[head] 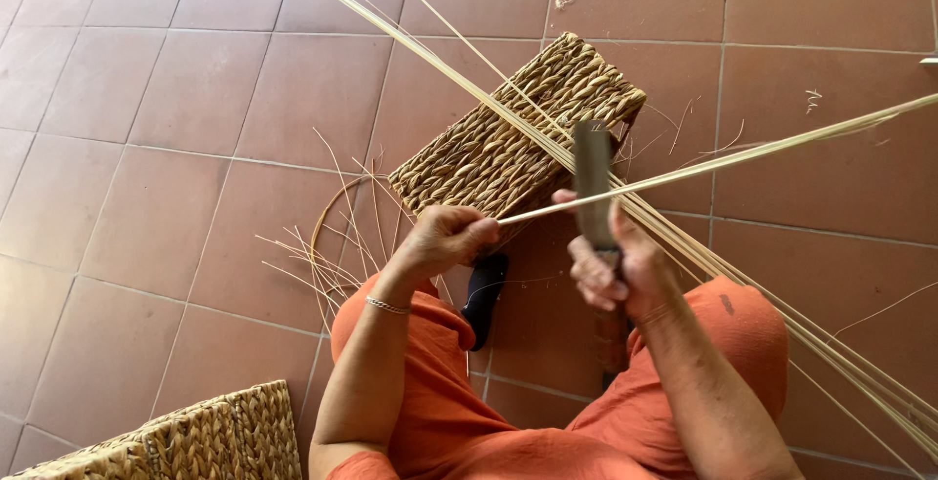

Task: The person sits on a tiled floor and uses a knife to split long bamboo strips into thinner strands. They hold the strips against a woven stool and repeatedly shave and separate the material, discarding the thin shavings onto the floor.

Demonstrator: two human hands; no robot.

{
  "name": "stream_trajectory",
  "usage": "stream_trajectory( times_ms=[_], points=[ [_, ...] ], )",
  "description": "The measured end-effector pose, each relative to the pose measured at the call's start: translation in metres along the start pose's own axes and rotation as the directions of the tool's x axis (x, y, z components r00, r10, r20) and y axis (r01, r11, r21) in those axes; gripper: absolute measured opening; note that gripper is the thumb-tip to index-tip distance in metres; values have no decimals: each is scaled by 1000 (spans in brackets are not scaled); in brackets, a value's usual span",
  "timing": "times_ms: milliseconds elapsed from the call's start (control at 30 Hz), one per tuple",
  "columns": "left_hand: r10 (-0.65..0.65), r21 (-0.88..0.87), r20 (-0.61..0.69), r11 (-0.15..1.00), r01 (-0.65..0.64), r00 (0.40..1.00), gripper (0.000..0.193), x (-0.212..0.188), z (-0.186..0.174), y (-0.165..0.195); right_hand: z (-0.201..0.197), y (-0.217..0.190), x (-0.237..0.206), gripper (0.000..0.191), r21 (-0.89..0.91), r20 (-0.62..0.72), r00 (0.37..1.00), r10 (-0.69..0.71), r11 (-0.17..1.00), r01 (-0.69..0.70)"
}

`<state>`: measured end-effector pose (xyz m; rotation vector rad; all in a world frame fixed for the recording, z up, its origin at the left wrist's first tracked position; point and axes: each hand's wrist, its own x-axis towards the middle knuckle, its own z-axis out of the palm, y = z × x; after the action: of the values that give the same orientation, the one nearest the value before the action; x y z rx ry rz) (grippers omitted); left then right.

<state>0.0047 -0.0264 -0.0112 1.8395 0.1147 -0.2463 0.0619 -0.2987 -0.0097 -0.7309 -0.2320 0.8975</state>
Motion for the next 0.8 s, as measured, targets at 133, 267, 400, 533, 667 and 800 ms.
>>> stream_trajectory(
  times_ms=[133,267,400,533,667,800],
  points=[
    [5,126,-105,992,8,994,22,-2,-1,-2,-5,5,5,80,112,30,998,-55,992,51],
    [-28,167,-96,985,44,995,25,-2,10,-8,1,17,6,80,56,58,998,37,998,-40],
    [-4,83,-62,996,9,998,27,0,20,-11,17,34,6,69,36,18,986,166,985,-166],
    [119,-15,-58,993,-120,991,30,1,27,-10,23,42,8,62,12,8,976,219,976,-219],
    [-73,110,-54,991,78,996,29,2,29,-6,21,42,10,63,7,17,981,191,982,-191],
    [-37,5,-35,999,38,999,25,-3,3,-6,8,20,11,68,55,36,994,106,993,-107]
  ],
)
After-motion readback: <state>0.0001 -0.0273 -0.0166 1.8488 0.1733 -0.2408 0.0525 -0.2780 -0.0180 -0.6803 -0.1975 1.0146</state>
